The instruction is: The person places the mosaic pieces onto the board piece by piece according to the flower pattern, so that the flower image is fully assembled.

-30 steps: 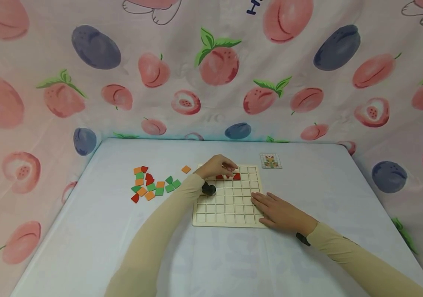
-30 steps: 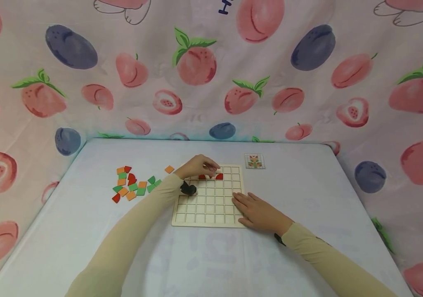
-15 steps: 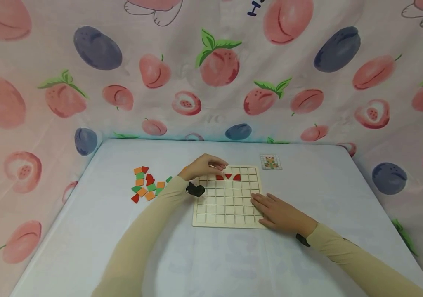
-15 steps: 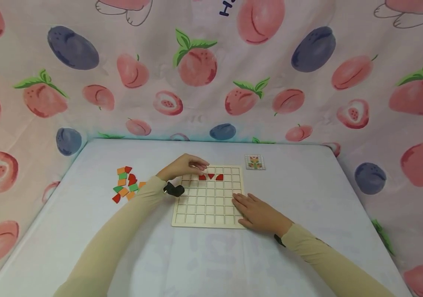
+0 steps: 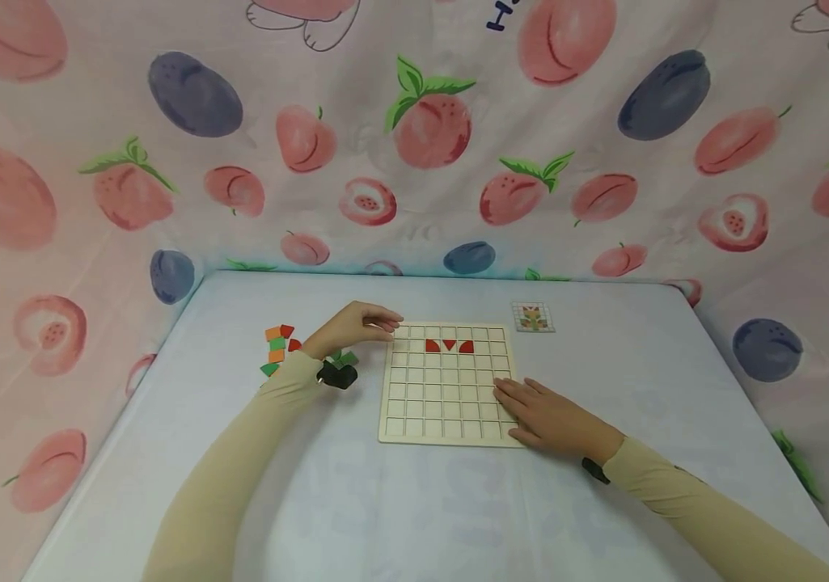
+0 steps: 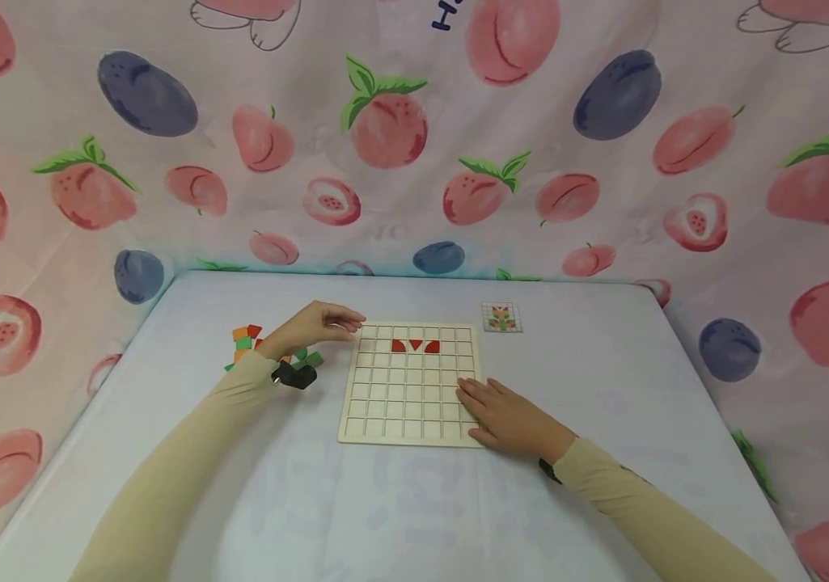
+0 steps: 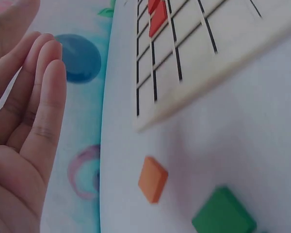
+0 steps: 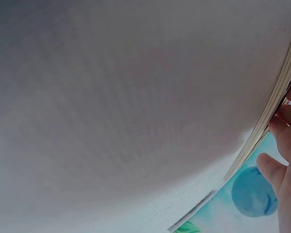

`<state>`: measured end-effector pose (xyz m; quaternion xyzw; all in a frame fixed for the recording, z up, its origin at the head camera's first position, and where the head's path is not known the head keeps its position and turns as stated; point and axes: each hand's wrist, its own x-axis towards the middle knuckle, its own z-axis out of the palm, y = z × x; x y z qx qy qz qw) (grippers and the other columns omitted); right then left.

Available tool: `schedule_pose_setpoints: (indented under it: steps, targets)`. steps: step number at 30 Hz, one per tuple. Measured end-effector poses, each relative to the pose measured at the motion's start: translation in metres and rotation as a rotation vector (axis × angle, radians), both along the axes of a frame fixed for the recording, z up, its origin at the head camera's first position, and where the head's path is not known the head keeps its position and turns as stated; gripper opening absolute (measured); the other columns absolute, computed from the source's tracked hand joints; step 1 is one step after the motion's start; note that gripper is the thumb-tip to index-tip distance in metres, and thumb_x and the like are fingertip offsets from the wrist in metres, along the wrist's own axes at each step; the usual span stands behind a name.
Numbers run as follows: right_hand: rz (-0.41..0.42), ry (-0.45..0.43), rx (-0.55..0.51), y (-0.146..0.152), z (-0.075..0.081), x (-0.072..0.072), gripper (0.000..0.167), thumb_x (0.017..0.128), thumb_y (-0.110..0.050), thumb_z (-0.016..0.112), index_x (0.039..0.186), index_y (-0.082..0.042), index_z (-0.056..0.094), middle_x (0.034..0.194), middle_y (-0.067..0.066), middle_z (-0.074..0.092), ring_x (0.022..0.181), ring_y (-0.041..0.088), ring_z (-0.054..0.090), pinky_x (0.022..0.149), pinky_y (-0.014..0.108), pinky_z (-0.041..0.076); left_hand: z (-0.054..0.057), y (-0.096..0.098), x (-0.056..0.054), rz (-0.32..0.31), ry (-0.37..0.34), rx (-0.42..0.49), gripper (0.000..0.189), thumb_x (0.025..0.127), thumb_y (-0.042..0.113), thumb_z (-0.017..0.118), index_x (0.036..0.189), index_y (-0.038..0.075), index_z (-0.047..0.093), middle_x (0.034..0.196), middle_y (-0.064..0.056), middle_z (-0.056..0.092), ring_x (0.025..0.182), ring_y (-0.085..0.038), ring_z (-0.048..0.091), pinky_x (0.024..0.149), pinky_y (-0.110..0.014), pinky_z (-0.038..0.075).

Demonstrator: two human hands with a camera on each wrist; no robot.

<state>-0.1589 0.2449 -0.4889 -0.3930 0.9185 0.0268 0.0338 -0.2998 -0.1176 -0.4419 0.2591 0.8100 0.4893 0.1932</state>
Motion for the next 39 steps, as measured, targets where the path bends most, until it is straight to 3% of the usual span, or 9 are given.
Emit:
schedule_pose_setpoints:
  steps: [8, 15, 26, 39]
  targets:
    - [-0.008, -0.001, 0.013, 0.002, 0.0, 0.0, 0.065, 0.096, -0.042, 0.048, 0.146, -0.003, 0.032, 0.153, 0.012, 0.03, 0.141, 0.025, 0.03, 0.112, 0.046, 0.029, -0.01, -0.025, -0.001, 0.145, -0.012, 0.003, 0.039, 0.086, 0.005, 0.066, 0.124, -0.002, 0.059, 0.122, -0.022, 0.061, 0.104, -0.025, 0.061, 0.083, -0.023, 0.052]
    - [-0.008, -0.006, 0.01, 0.003, 0.001, 0.0, 0.065, 0.096, -0.042, 0.047, 0.146, -0.004, 0.031, 0.154, 0.011, 0.029, 0.141, 0.025, 0.029, 0.113, 0.046, 0.029, -0.026, -0.033, -0.009, 0.244, -0.012, 0.002, 0.043, 0.083, 0.006, 0.069, 0.124, -0.001, 0.059, 0.123, -0.02, 0.06, 0.108, -0.029, 0.059, 0.091, -0.035, 0.051]
    - [-0.005, 0.001, 0.007, 0.002, 0.001, 0.0, 0.064, 0.097, -0.042, 0.047, 0.146, -0.004, 0.032, 0.153, 0.012, 0.029, 0.141, 0.026, 0.03, 0.113, 0.045, 0.028, -0.042, -0.033, -0.027, 0.247, -0.016, -0.147, 0.041, 0.083, -0.003, 0.066, 0.123, 0.003, 0.06, 0.126, -0.015, 0.06, 0.114, -0.029, 0.056, 0.097, -0.038, 0.048]
    - [0.003, -0.001, -0.024, -0.001, 0.004, 0.002, 0.062, 0.096, -0.038, 0.049, 0.144, -0.002, 0.034, 0.152, 0.013, 0.032, 0.14, 0.027, 0.032, 0.112, 0.046, 0.029, -0.046, -0.029, -0.033, 0.222, -0.03, -0.193, 0.038, 0.084, -0.011, 0.058, 0.12, 0.001, 0.063, 0.121, -0.018, 0.061, 0.11, -0.029, 0.056, 0.095, -0.038, 0.048]
